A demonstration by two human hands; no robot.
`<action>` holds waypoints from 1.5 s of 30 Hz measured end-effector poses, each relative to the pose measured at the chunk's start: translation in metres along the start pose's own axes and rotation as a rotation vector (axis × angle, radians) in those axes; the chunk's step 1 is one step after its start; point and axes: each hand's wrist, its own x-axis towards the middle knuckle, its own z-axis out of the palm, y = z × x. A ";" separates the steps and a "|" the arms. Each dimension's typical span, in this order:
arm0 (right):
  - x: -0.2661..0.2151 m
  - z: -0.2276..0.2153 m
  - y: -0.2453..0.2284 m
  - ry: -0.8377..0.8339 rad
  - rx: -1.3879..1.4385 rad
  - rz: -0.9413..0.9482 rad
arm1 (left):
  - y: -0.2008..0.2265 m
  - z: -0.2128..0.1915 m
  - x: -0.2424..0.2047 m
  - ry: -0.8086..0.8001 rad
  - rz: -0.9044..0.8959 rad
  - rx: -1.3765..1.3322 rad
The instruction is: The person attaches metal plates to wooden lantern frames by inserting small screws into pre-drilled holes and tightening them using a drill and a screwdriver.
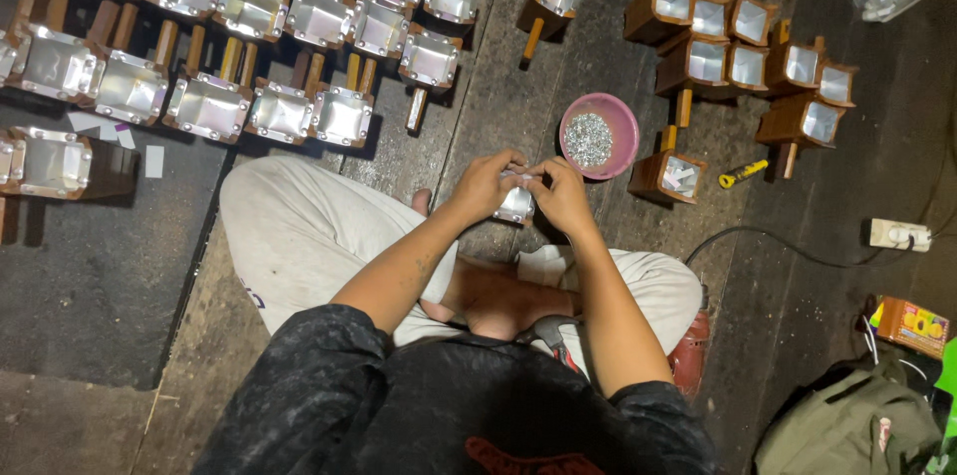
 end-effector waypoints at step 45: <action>-0.362 -0.154 0.070 1.069 1.007 0.547 | -0.007 -0.002 0.001 -0.041 0.021 -0.089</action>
